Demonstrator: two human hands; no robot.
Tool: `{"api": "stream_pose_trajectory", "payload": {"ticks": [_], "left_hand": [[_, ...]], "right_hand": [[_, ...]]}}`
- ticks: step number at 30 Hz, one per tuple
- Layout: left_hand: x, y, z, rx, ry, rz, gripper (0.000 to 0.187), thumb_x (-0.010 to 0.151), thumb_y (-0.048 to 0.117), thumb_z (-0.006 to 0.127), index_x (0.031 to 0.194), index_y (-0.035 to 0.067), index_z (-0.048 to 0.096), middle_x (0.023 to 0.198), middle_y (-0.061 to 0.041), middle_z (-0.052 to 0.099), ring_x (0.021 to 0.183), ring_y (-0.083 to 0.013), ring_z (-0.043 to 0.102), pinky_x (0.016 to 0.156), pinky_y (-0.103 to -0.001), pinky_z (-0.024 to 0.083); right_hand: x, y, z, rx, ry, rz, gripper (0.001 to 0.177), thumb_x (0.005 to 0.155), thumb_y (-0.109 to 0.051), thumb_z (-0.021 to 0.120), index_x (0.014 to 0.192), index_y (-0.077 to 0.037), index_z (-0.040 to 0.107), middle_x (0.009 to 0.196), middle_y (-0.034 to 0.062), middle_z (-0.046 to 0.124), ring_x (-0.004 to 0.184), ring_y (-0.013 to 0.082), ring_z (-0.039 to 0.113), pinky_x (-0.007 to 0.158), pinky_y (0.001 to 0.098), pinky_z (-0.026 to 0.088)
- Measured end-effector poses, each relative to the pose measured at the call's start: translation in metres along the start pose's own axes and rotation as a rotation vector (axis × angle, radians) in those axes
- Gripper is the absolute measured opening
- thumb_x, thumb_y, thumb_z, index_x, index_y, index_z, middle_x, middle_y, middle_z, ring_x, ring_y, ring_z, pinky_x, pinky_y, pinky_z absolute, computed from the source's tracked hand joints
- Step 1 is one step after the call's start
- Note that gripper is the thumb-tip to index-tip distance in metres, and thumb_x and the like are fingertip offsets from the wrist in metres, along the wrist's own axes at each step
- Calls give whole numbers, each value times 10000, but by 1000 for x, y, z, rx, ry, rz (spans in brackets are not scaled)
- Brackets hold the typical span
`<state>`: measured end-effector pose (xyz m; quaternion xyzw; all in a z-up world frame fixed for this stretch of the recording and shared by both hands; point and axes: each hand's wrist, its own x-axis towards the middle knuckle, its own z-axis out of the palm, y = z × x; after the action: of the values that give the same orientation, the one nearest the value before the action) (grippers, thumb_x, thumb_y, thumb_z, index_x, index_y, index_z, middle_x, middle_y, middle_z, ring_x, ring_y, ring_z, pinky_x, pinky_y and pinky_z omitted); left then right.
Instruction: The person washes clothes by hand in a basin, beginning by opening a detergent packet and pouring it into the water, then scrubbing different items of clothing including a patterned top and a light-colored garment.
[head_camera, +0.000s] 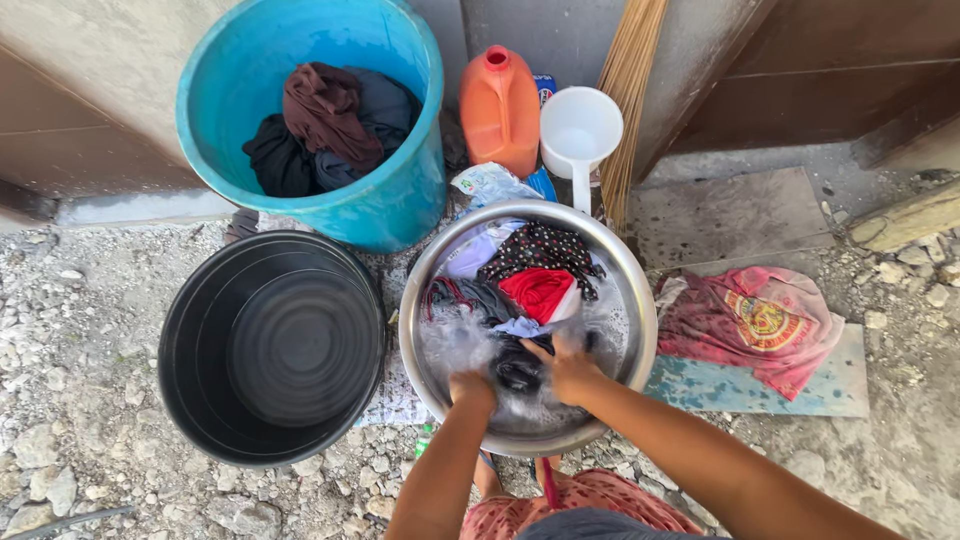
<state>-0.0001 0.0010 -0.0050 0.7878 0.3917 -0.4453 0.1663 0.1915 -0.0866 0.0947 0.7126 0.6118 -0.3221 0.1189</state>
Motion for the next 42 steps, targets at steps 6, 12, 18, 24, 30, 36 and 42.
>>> {"api": "stream_pose_trajectory", "payload": {"ticks": [6, 12, 18, 24, 30, 36, 42], "left_hand": [[24, -32, -14, -87, 285, 60, 520, 915, 240, 641, 1422, 171, 553, 1473, -97, 538, 1323, -271, 546, 1046, -429, 476], [-77, -52, -86, -432, 599, 116, 278, 926, 165, 605, 1185, 117, 694, 1170, -144, 703, 1039, -320, 689, 909, -444, 566], [-122, 11, -100, -1283, 782, 695, 263, 949, 88, 521, 1094, 13, 727, 1008, -149, 798, 941, -214, 788, 853, -389, 622], [-90, 6, -114, -2051, 509, 358, 482, 920, 297, 421, 1245, 12, 633, 1173, -161, 722, 1053, -262, 693, 938, -434, 543], [-159, -23, -169, -2321, -61, 620, 987, 868, 783, 275, 1478, 26, 444, 1405, -174, 615, 1256, -298, 604, 1066, -447, 475], [-271, -37, -237, -2197, 135, 910, 1237, 741, 929, 243, 1602, 41, 253, 1593, -126, 449, 1457, -277, 453, 1183, -474, 374], [-358, -43, -278, -2191, 262, 1113, 1282, 723, 949, 236, 1638, 52, 239, 1668, -84, 326, 1520, -267, 345, 1238, -471, 265]], "right_hand": [[-3, -29, -34, -62, -235, 163, 1186, 856, 0, 715, 1637, -420, -72, 1688, 212, -18, 1485, 470, 221, 1157, 599, 271], [-22, 6, -104, 373, 151, -223, 588, 803, -132, 770, 1361, -211, 603, 1289, 132, 667, 1093, 291, 663, 926, 417, 505], [-58, -23, -178, 818, 538, -311, 302, 827, 15, 668, 1110, -73, 727, 1002, 84, 779, 879, 174, 736, 802, 316, 568], [-129, -72, -205, 904, 286, -639, 373, 861, 3, 636, 1215, -109, 665, 1186, 50, 709, 1042, 175, 715, 884, 365, 563], [-90, -19, -156, 769, -2, -400, 363, 947, -145, 639, 1306, -99, 611, 1189, 100, 713, 974, 164, 735, 831, 349, 582], [-26, 15, -96, 774, 205, -192, 685, 761, -104, 792, 1351, -70, 445, 1160, 134, 660, 966, 239, 710, 844, 378, 566], [24, 30, -63, 612, 299, -205, 297, 882, -77, 654, 1168, -6, 692, 1027, 170, 755, 972, 264, 723, 871, 400, 548]]}}
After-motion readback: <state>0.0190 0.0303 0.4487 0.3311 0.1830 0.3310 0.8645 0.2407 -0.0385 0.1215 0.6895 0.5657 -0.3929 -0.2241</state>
